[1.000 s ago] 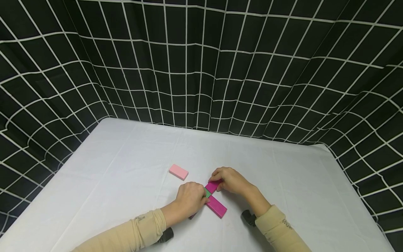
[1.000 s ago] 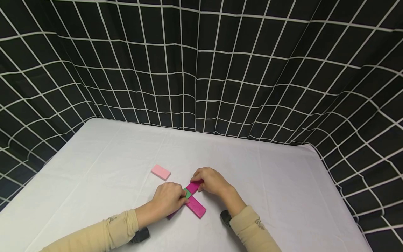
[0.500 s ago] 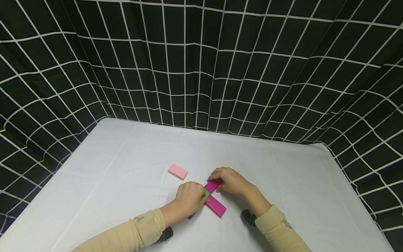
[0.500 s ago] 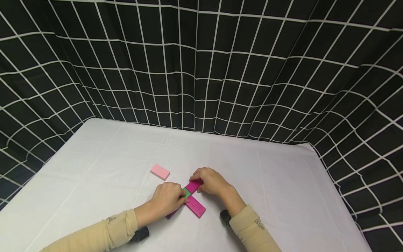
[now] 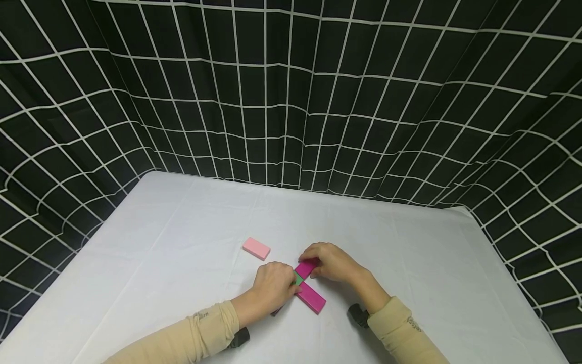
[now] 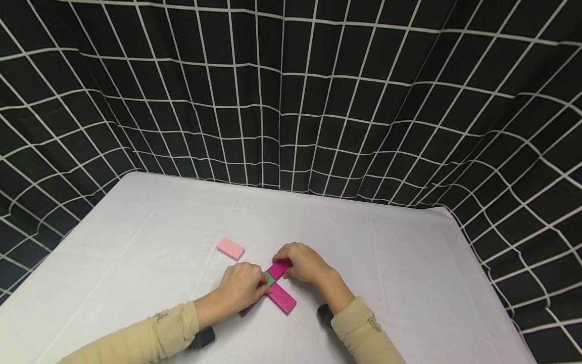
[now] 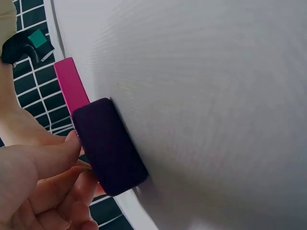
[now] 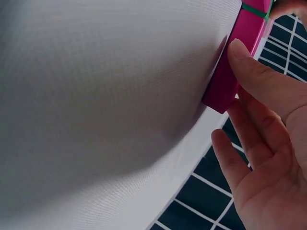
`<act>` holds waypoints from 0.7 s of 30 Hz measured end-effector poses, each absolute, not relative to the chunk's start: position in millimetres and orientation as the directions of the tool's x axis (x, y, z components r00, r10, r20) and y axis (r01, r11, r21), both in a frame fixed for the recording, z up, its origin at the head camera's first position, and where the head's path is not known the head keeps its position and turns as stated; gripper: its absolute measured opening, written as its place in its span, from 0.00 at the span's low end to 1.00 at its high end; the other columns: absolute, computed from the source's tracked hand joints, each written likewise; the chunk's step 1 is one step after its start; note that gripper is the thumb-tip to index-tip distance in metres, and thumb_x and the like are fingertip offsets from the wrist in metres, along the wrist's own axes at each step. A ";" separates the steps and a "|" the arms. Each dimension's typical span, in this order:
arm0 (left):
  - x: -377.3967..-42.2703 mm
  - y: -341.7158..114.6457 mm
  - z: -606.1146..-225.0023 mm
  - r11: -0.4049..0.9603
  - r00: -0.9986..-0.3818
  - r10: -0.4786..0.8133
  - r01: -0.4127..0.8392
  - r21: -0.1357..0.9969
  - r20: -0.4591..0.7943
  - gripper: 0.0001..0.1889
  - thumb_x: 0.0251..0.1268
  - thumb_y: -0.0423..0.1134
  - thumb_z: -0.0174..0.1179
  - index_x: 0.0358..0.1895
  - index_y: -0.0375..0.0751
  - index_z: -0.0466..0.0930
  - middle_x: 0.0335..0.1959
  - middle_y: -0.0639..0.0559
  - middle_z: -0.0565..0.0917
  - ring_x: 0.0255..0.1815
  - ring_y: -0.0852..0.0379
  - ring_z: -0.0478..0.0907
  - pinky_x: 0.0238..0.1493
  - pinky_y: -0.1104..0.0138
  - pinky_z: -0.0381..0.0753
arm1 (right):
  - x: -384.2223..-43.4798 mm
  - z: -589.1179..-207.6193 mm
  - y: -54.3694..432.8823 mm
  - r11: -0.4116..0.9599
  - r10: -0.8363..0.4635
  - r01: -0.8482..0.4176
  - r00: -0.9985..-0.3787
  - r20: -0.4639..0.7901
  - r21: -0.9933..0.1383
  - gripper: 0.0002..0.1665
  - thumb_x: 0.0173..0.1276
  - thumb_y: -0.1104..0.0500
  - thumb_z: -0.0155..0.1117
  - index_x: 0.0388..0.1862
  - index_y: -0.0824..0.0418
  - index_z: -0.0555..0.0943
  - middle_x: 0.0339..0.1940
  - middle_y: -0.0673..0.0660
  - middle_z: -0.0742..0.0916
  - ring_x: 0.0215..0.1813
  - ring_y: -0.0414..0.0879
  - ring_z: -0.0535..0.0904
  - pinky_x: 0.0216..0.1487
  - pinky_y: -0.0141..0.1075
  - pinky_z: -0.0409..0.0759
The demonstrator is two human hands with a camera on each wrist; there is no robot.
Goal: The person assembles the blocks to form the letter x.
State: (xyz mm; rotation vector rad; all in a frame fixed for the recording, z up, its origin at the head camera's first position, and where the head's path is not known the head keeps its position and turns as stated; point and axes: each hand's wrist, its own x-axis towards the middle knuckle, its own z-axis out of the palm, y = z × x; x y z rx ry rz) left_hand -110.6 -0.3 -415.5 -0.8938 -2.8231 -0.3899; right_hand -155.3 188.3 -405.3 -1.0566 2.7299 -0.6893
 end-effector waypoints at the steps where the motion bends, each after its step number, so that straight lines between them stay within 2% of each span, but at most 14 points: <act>1: -110.6 -0.5 -415.4 0.788 -0.809 0.543 0.583 0.199 0.225 0.20 0.49 0.49 0.74 0.08 0.51 0.76 0.08 0.63 0.67 0.16 0.68 0.59 0.13 0.75 0.61 | -155.4 -405.3 188.2 0.649 -0.667 -0.607 -0.744 0.040 -0.458 0.21 0.50 0.73 0.75 0.46 0.67 0.85 0.42 0.55 0.87 0.45 0.48 0.82 0.48 0.38 0.80; 13: -109.8 -1.9 -416.6 0.785 -0.817 0.536 0.575 0.230 0.213 0.19 0.50 0.47 0.74 0.09 0.50 0.78 0.09 0.63 0.69 0.16 0.68 0.61 0.14 0.74 0.62 | -149.8 -402.5 189.0 0.664 -0.645 -0.593 -0.763 0.052 -0.456 0.22 0.51 0.71 0.75 0.48 0.68 0.85 0.46 0.59 0.87 0.49 0.51 0.82 0.51 0.41 0.80; 21: -110.2 -6.3 -413.4 0.758 -0.824 0.544 0.563 0.328 0.158 0.13 0.52 0.44 0.73 0.16 0.48 0.83 0.11 0.62 0.73 0.17 0.68 0.60 0.14 0.74 0.61 | -132.7 -401.2 189.1 0.669 -0.575 -0.489 -0.818 0.027 -0.560 0.21 0.58 0.66 0.72 0.52 0.70 0.83 0.51 0.60 0.86 0.56 0.55 0.80 0.56 0.46 0.78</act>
